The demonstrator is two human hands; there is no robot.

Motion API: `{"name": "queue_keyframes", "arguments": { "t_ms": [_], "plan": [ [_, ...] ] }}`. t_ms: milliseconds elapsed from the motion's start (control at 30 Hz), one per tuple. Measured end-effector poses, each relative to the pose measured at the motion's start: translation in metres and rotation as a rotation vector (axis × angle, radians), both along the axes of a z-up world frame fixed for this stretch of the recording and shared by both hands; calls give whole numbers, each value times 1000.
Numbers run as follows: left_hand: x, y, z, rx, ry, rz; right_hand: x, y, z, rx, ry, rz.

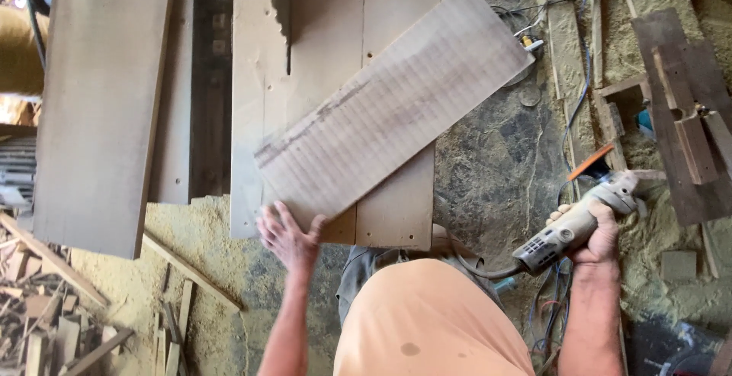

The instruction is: The person uses an angle grinder with a sanding disc to sand the edges and surface of a rectangular wooden board. They hold the board with one hand and move the tool along the edges and across the face, then flip the board to sand the other side.

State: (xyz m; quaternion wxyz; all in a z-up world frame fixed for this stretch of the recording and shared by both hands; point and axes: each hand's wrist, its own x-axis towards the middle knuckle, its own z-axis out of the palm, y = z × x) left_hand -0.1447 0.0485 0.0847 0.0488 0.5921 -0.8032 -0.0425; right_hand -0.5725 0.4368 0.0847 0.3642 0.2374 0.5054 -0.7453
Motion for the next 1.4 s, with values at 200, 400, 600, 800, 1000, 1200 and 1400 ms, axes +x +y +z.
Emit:
{"name": "queue_keyframes", "arguments": {
  "t_ms": [200,400,600,800,1000,1200,1400],
  "plan": [
    [25,92,-7,-69,-81,-229,-16,0,-13,-27,-27,44],
    [47,62,47,-95,-84,-463,-22,-34,8,82,14,82],
    [71,-29,212,926,351,-36,-34,-42,28,145,141,137],
    [117,-66,116,1331,613,235,-23,-47,62,228,56,100],
    [129,-78,37,1236,602,262,-36,-24,60,252,84,167],
    [112,-71,42,812,282,342,-42,-25,72,331,100,160],
    [10,30,44,178,-162,-147,-47,-38,63,404,115,198]
  ]
}}
